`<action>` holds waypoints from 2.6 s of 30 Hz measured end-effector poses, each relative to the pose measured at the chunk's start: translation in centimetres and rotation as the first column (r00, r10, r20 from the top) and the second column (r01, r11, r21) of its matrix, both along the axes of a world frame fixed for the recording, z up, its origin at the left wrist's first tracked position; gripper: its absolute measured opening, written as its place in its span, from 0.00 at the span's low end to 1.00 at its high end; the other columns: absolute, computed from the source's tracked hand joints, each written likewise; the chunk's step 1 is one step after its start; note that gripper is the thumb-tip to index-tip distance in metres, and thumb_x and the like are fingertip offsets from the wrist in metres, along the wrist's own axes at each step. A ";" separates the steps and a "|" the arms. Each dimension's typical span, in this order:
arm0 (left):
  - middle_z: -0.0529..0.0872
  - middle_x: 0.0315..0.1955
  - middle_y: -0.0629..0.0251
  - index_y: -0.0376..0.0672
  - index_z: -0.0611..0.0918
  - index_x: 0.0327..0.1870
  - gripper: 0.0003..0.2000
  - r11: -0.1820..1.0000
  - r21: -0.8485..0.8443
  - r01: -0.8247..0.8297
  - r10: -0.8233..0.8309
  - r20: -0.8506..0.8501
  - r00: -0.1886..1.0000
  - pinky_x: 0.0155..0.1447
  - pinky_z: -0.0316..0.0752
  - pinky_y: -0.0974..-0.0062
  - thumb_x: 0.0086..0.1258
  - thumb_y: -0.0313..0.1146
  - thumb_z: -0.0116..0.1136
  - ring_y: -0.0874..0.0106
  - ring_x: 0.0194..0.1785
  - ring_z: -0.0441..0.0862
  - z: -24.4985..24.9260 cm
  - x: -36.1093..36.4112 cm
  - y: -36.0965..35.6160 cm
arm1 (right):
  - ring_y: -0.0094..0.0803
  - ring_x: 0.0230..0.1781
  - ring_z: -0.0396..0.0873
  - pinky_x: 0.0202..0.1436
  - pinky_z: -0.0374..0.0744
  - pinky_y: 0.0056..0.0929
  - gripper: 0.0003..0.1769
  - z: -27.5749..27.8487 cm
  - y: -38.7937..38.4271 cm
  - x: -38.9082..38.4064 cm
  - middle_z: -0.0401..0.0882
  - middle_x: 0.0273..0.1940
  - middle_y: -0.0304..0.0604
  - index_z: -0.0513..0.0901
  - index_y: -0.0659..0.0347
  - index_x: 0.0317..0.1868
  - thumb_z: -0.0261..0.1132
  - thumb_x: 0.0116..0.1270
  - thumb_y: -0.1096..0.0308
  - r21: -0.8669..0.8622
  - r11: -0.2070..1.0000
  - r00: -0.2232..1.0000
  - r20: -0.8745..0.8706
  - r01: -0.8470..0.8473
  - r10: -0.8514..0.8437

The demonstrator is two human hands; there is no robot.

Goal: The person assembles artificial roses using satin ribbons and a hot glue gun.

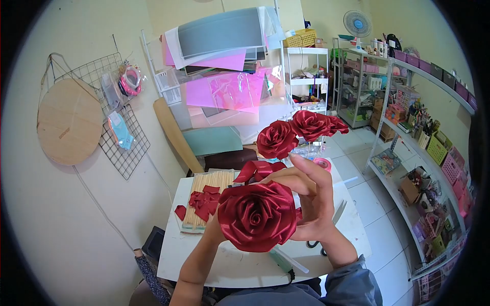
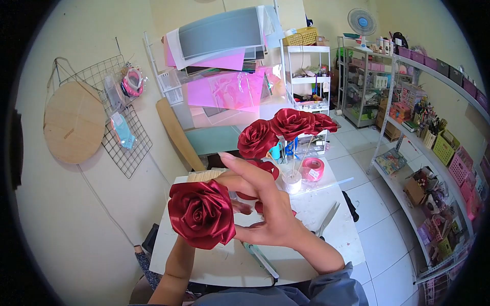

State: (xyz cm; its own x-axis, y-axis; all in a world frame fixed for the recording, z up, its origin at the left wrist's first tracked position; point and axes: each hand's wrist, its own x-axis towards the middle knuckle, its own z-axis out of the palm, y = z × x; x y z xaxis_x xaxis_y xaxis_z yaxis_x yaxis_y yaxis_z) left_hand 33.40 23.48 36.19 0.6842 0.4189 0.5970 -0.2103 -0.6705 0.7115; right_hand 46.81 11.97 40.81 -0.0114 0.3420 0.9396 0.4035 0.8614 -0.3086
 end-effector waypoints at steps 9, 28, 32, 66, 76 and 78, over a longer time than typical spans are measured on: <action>0.76 0.40 0.61 0.37 0.73 0.45 0.16 0.988 0.147 0.047 -0.078 0.208 0.975 0.48 0.69 0.75 0.54 0.23 0.56 0.70 0.43 0.75 -0.3 1.7 -0.8 | 0.25 0.36 0.73 0.44 0.69 0.21 0.46 0.4 0.7 -0.4 0.76 0.36 0.44 0.52 0.64 0.59 0.69 0.39 0.76 -0.135 0.984 0.974 -0.180 0.114 -0.138; 0.77 0.24 0.67 0.33 0.75 0.36 0.06 0.945 -0.249 0.211 -0.173 0.167 0.971 0.35 0.67 0.84 0.60 0.24 0.48 0.80 0.30 0.73 1.9 2.0 -3.1 | 0.34 0.47 0.71 0.50 0.72 0.28 0.49 0.8 0.8 -0.1 0.62 0.53 0.49 0.53 0.67 0.58 0.72 0.34 0.80 -0.252 0.955 0.892 -0.450 -0.156 0.027; 0.75 0.24 0.70 0.34 0.76 0.33 0.05 0.867 -0.379 0.325 -0.230 0.273 0.934 0.36 0.64 0.86 0.59 0.25 0.50 0.83 0.30 0.70 2.2 1.9 -3.5 | 0.30 0.44 0.72 0.48 0.70 0.25 0.48 0.7 0.8 -0.2 0.68 0.46 0.47 0.52 0.65 0.58 0.70 0.36 0.79 -0.218 0.971 0.927 -0.375 -0.097 0.008; 0.79 0.32 0.47 0.30 0.64 0.50 0.15 0.689 -0.423 0.589 -0.571 0.184 0.800 0.25 0.69 0.80 0.68 0.31 0.35 0.71 0.22 0.76 3.0 1.5 -1.9 | 0.29 0.40 0.76 0.47 0.71 0.24 0.40 1.0 -0.1 0.0 0.67 0.51 0.50 0.56 0.68 0.57 0.66 0.42 0.81 -0.259 0.958 0.927 -0.315 0.120 -0.202; 0.79 0.25 0.49 0.29 0.71 0.43 0.13 0.446 -0.535 0.717 -0.661 0.343 0.667 0.19 0.60 0.85 0.67 0.30 0.38 0.81 0.13 0.66 2.8 1.2 -1.9 | 0.28 0.38 0.77 0.47 0.70 0.23 0.41 1.1 0.0 0.0 0.79 0.33 0.47 0.55 0.70 0.57 0.67 0.41 0.81 -0.234 0.969 0.934 -0.321 0.085 -0.159; 0.79 0.24 0.50 0.29 0.71 0.43 0.13 0.472 -0.518 0.713 -0.666 0.321 0.674 0.18 0.59 0.85 0.67 0.31 0.38 0.82 0.12 0.64 2.8 1.0 -1.7 | 0.28 0.38 0.77 0.46 0.71 0.23 0.41 1.1 -0.2 0.0 0.79 0.33 0.47 0.56 0.71 0.57 0.67 0.41 0.81 -0.240 0.964 0.925 -0.326 0.117 -0.193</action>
State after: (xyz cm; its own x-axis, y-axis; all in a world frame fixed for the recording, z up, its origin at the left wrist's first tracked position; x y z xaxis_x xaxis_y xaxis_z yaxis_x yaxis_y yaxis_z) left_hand 34.36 21.75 39.03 0.8751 0.0875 0.4759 -0.4824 0.2350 0.8438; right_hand 46.84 11.81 41.92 0.3681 0.5046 0.7810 0.3625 0.6956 -0.6203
